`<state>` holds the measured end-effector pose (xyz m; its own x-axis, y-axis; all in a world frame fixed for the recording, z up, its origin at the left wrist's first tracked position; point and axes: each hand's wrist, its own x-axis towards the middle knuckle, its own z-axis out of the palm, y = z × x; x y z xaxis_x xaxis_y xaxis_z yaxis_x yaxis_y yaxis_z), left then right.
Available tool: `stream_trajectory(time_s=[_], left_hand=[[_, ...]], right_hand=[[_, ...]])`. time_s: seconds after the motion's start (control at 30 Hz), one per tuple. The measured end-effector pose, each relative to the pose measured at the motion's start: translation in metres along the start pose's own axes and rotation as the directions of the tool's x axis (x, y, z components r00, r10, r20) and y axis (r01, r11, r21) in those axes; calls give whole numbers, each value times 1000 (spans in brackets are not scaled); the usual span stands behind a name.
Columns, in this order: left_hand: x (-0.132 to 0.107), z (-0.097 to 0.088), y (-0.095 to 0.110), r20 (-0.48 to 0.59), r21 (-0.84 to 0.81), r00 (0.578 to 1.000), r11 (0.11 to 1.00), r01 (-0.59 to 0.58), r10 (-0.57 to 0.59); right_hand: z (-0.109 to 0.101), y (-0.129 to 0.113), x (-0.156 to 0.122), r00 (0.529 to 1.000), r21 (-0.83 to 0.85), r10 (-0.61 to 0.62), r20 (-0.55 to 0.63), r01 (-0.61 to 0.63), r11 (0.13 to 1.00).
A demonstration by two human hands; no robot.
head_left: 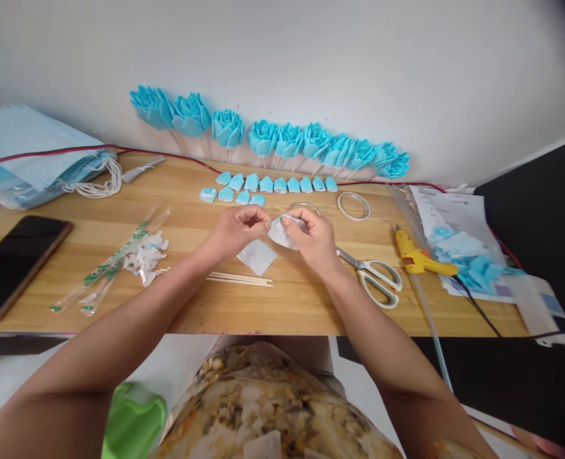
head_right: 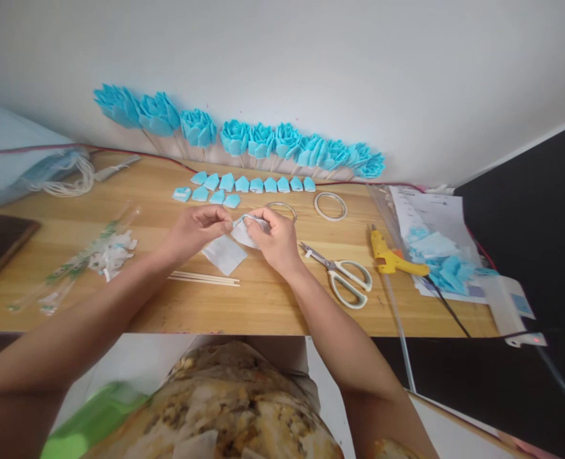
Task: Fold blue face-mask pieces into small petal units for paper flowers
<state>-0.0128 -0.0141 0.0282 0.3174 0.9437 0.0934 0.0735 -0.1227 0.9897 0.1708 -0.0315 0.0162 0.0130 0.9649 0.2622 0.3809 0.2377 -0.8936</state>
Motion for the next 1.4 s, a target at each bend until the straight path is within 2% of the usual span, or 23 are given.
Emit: stream_trajectory(time_s=[0.3, 0.47, 0.57, 0.7, 0.83, 1.07, 1.17, 1.23, 1.3, 1.4], left_hand=[[1, -1, 1, 28, -71, 1000, 997, 8, -6], [2, -4, 1, 27, -71, 997, 995, 72, -70], [3, -6, 0, 17, -61, 996, 994, 89, -89], [4, -6, -1, -4, -68, 995, 993, 98, -99], [4, -6, -2, 5, -68, 999, 997, 40, -40], [7, -5, -13, -11, -238, 999, 970, 48, -52], [4, -4, -7, 39, -88, 998, 995, 45, -42], [0, -2, -1, 81, 17, 994, 997, 75, -77], [-3, 0, 2, 90, 44, 986, 990, 134, -138], [-4, 2, 2, 47, 34, 982, 983, 179, -180]], right_hand=[[1, 0, 1, 999, 71, 47, 12, -48, 996], [-4, 6, 5, 972, 316, 188, 143, -225, 922], [-8, 7, 8, 961, 398, 227, 158, -272, 876], [-8, 8, 8, 974, 378, 189, 126, -224, 898], [-6, 11, 7, 986, 308, 145, 84, -164, 937], [-5, 15, 8, 995, 250, 98, -12, -92, 964], [-4, 15, 7, 994, 261, 110, -27, -99, 960], [-4, 14, 7, 994, 267, 99, -37, -85, 960], [-3, 14, 6, 996, 259, 80, -39, -67, 963], [-2, 13, 4, 996, 247, 79, -31, -69, 966]])
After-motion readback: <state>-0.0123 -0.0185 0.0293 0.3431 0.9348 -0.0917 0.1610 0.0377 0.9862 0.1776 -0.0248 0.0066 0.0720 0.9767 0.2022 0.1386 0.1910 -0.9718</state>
